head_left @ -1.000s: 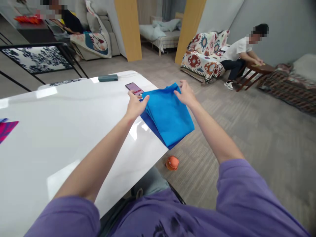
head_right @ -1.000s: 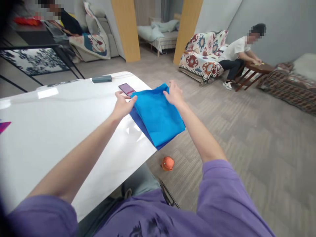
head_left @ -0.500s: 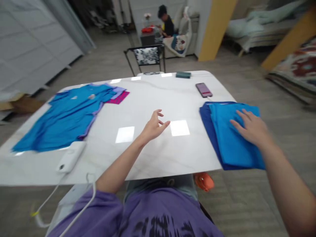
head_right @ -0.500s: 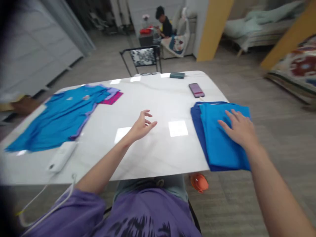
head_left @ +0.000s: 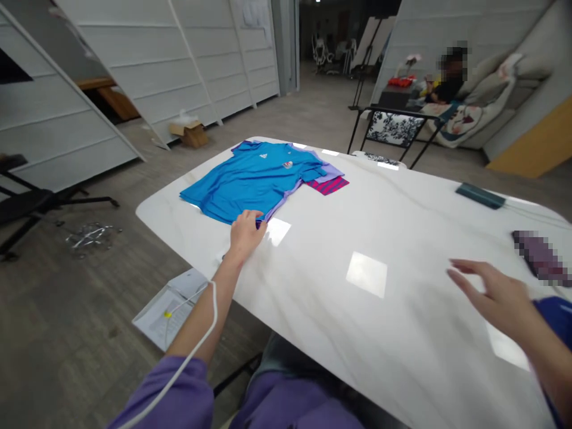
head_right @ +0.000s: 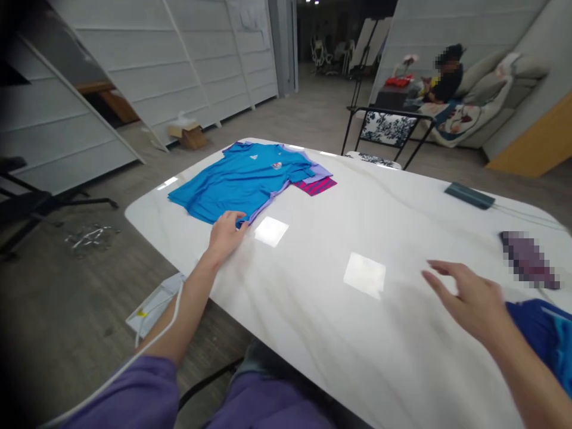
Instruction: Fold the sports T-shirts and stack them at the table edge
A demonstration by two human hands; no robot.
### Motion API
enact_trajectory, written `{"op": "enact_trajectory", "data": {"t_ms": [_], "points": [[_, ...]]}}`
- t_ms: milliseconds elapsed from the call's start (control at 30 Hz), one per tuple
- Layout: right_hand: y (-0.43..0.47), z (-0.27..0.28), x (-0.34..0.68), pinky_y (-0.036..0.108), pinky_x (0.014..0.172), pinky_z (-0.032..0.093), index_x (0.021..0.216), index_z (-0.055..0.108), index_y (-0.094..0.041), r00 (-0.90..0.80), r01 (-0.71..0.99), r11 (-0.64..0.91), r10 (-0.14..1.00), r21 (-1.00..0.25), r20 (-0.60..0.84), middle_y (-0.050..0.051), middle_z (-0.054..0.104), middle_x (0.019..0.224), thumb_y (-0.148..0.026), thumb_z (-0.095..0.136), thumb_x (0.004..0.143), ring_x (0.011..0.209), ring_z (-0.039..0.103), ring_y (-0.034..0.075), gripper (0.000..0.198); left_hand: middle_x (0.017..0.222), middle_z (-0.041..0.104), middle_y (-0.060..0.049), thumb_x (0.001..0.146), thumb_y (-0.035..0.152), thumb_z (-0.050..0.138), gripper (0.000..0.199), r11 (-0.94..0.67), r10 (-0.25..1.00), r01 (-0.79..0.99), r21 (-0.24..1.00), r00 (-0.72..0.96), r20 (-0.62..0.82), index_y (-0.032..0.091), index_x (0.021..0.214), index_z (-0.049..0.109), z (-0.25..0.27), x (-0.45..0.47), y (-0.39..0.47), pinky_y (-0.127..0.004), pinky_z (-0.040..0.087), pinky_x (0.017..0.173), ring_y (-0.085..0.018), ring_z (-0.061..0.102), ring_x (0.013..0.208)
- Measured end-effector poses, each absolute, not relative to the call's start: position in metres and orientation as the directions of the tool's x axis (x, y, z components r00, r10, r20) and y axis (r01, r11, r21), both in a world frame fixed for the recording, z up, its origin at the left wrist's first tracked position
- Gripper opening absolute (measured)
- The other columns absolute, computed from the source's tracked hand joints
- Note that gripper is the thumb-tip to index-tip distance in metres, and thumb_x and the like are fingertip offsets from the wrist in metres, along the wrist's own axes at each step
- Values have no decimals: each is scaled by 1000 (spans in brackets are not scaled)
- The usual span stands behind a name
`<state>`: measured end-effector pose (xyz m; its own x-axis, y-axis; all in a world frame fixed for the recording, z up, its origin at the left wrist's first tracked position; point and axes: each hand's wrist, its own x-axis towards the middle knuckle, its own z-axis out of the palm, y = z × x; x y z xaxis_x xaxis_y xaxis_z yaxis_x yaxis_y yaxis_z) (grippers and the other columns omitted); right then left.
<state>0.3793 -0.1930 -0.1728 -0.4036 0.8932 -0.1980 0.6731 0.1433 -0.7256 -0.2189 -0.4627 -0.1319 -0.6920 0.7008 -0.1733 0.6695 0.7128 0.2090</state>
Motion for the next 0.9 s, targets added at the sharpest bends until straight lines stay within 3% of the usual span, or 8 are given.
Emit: {"op": "enact_trajectory", "data": {"t_ms": [67,200,333,467,567,667,767,900], "points": [[-180,-186,290,71,80,66,118,79,-51,-590,703,294,749,-647,-300,12,84,123,-79,68,96,110,82,44,38,143,75,-17,104,33,63,33,748,664,644,161,-723,-192,23,132,77,-143,-234,-467,-53,50,119,-38,66,136],[-159,-227,107,55,94,67,134,76,-31,-781,539,333,541,-773,-311,11,84,126,-77,69,99,113,82,35,58,135,78,-17,100,36,67,33,790,609,603,107,-756,-238,23,129,80,-156,-254,-470,-54,51,114,-40,69,130],[-132,-291,-37,50,99,65,131,76,-24,-762,512,305,592,-803,-261,10,83,118,-67,71,99,97,77,29,54,129,82,-12,103,38,66,27,795,598,602,77,-756,-265,27,121,83,-153,-265,-470,-52,52,109,-37,73,125],[-113,-342,-127,50,102,63,148,69,-21,-665,614,276,686,-739,-296,11,82,113,-50,73,100,103,76,32,56,126,84,-5,107,37,63,27,810,583,553,192,-792,-180,30,122,84,-138,-268,-471,-45,55,102,-31,77,117],[-110,-361,-162,58,109,60,155,67,-22,-593,709,288,737,-644,-324,13,82,117,-48,78,99,116,74,39,63,127,85,-1,109,43,66,26,800,562,517,304,-824,-77,33,121,87,-126,-270,-476,-41,57,97,-27,79,114],[-111,-369,-176,66,118,53,142,75,-25,-587,723,304,745,-621,-318,15,79,124,-47,78,100,128,70,42,48,126,86,2,106,43,70,24,791,542,483,376,-838,-62,35,119,89,-118,-276,-484,-38,59,93,-25,79,111],[-109,-373,-177,70,124,48,126,78,-24,-574,676,246,767,-694,-287,15,78,117,-43,75,103,130,67,41,30,121,87,1,104,36,69,26,796,538,468,383,-838,-93,32,119,90,-113,-283,-491,-38,61,93,-25,79,105],[-101,-371,-174,66,127,49,121,74,-25,-534,575,167,818,-801,-212,11,75,102,-55,70,106,121,68,36,34,120,85,-1,105,30,65,27,797,540,498,342,-841,-35,31,119,87,-105,-285,-490,-40,61,97,-25,77,103]]}}
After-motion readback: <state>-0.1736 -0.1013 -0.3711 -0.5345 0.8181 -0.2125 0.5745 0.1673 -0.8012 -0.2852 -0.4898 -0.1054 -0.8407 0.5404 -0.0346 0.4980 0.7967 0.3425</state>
